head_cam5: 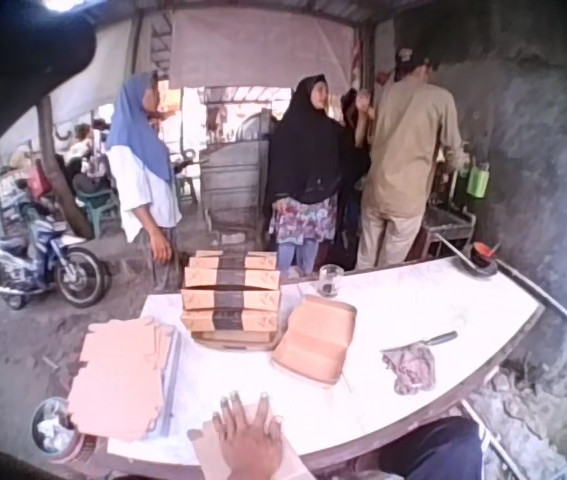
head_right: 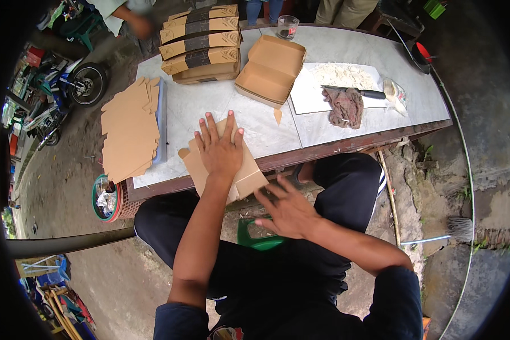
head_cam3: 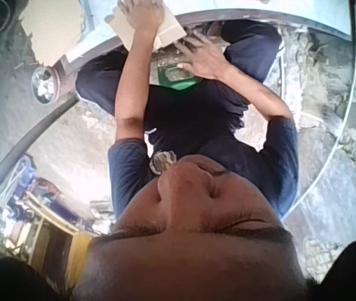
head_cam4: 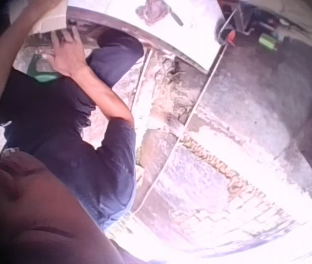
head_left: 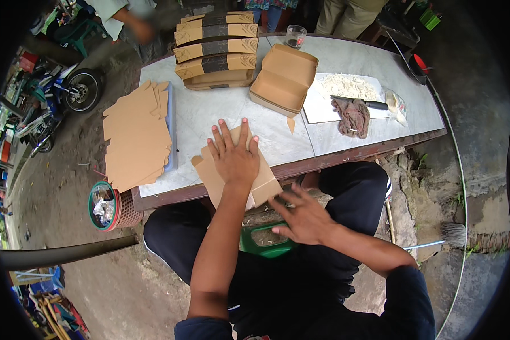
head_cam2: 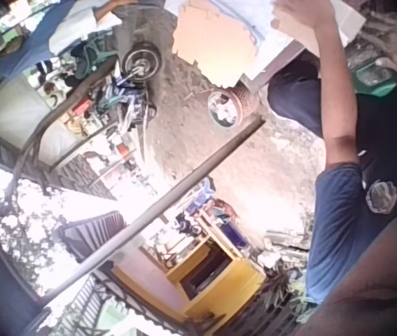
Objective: The person folds a flat cardboard sheet into a small box by creasing and tucking flaps. They handle one box at a time, folding edges and securing tabs to form the final shape.
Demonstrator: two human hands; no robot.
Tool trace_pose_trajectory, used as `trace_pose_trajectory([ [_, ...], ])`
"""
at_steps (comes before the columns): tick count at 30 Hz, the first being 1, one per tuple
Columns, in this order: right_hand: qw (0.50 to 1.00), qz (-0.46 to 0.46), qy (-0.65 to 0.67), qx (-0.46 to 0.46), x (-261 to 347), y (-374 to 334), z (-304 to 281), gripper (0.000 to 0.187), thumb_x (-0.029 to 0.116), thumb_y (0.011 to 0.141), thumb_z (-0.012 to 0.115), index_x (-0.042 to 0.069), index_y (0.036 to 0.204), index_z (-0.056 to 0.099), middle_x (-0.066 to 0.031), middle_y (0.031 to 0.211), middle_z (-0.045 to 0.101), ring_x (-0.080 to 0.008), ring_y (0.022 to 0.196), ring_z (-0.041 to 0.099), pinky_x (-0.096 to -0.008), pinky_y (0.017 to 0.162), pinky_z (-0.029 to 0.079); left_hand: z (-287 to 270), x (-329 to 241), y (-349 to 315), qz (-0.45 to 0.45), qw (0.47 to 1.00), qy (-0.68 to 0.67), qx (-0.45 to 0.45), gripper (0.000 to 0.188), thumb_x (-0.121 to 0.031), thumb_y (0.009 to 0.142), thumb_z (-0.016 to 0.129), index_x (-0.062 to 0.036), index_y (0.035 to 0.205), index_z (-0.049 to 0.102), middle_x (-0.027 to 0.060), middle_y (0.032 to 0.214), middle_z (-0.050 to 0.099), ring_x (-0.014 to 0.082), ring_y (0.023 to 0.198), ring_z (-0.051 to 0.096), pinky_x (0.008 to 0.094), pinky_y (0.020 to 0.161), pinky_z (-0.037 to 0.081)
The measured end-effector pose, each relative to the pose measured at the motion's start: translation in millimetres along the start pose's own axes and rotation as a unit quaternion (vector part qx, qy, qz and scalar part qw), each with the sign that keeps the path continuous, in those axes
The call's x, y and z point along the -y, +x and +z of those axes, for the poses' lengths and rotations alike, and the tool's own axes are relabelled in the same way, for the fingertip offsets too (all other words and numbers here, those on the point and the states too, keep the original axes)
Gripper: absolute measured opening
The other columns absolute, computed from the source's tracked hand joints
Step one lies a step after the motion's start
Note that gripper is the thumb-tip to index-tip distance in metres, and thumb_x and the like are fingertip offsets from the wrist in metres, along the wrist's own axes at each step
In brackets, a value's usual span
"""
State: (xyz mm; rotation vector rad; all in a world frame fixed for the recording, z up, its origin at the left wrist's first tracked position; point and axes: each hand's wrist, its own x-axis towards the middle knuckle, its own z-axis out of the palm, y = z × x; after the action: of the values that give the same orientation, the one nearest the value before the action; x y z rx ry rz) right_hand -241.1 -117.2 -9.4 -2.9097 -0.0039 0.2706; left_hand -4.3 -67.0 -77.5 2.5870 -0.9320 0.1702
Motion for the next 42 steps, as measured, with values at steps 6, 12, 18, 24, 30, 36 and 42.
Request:
trace_pose_trajectory([
  [6, 0.992, 0.049, 0.111, -0.043, 14.4, -15.2, 23.5, 0.031, 0.016, 0.094, 0.068, 0.005, 0.123, 0.067, -0.0147, 0.122, 0.071, -0.0318, 0.115, 0.069, -0.0471, 0.092, 0.056, -0.9, 7.6, -1.6, -0.019, 0.998, 0.050, 0.011, 0.066, -0.064, 0.110, 0.033, -0.0342, 0.169, 0.035, 0.0236, 0.177, 0.016, 0.0444, 0.164, 0.010, 0.0619, 0.131, 0.003],
  [12, 0.971, 0.075, 0.058, -0.219, 8.7, 9.3, -23.3, 0.049, 0.022, 0.091, 0.077, 0.011, 0.138, 0.066, -0.0155, 0.143, 0.062, -0.0328, 0.135, 0.058, -0.0462, 0.108, 0.049, -1.2, 10.8, 10.0, -0.032, 0.997, 0.001, 0.069, 0.072, -0.063, 0.110, 0.037, -0.0259, 0.172, 0.028, 0.0230, 0.179, 0.011, 0.0422, 0.165, 0.006, 0.0611, 0.131, -0.001],
  [18, 0.975, -0.051, 0.021, -0.214, -11.9, 45.3, -10.8, 0.046, 0.029, 0.095, 0.074, 0.010, 0.137, 0.069, -0.0113, 0.148, 0.063, -0.0300, 0.133, 0.063, -0.0425, 0.108, 0.053, -51.1, 40.1, 35.4, -0.050, 0.940, -0.301, 0.151, 0.072, -0.050, 0.109, 0.053, -0.0098, 0.167, 0.036, 0.0242, 0.177, 0.016, 0.0412, 0.165, 0.011, 0.0534, 0.132, 0.009],
  [24, 0.972, -0.060, 0.133, -0.185, -49.0, 47.6, -48.5, 0.018, 0.017, 0.096, 0.072, 0.006, 0.110, 0.073, -0.0106, 0.102, 0.076, -0.0341, 0.083, 0.075, -0.0423, 0.075, 0.063, -124.2, 64.9, -6.0, -0.023, 0.901, -0.406, 0.150, 0.055, -0.031, 0.104, 0.069, -0.0020, 0.149, 0.058, 0.0235, 0.158, 0.049, 0.0369, 0.140, 0.052, 0.0418, 0.112, 0.046],
  [30, 0.752, 0.239, 0.552, -0.271, -60.3, 49.2, -28.8, 0.002, -0.002, 0.102, 0.062, -0.003, 0.102, 0.064, -0.0084, 0.094, 0.075, -0.0100, 0.085, 0.074, -0.0285, 0.069, 0.063, -133.2, 49.2, -22.1, -0.101, 0.965, -0.241, -0.035, 0.065, -0.033, 0.095, 0.079, -0.0006, 0.147, 0.055, 0.0226, 0.133, 0.059, 0.0412, 0.121, 0.060, 0.0475, 0.102, 0.051],
  [36, 0.714, 0.271, 0.626, -0.159, -73.6, 52.5, -40.3, 0.022, 0.001, 0.101, 0.062, -0.001, 0.122, 0.055, -0.0111, 0.095, 0.075, -0.0147, 0.081, 0.076, -0.0301, 0.074, 0.062, -106.7, 56.0, -34.3, -0.106, 0.994, -0.030, 0.004, 0.089, -0.047, 0.082, 0.089, -0.0041, 0.151, 0.053, 0.0223, 0.144, 0.052, 0.0429, 0.134, 0.049, 0.0535, 0.107, 0.048],
  [42, 0.860, 0.261, 0.407, -0.164, -69.6, 51.3, -51.6, 0.064, 0.007, 0.091, 0.072, 0.005, 0.149, 0.046, -0.0140, 0.099, 0.076, -0.0251, 0.081, 0.076, -0.0396, 0.079, 0.060, -111.3, 49.3, -30.3, -0.075, 0.988, -0.045, 0.128, 0.088, -0.030, 0.070, 0.097, -0.0080, 0.147, 0.059, 0.0171, 0.126, 0.062, 0.0386, 0.123, 0.056, 0.0491, 0.109, 0.046],
])
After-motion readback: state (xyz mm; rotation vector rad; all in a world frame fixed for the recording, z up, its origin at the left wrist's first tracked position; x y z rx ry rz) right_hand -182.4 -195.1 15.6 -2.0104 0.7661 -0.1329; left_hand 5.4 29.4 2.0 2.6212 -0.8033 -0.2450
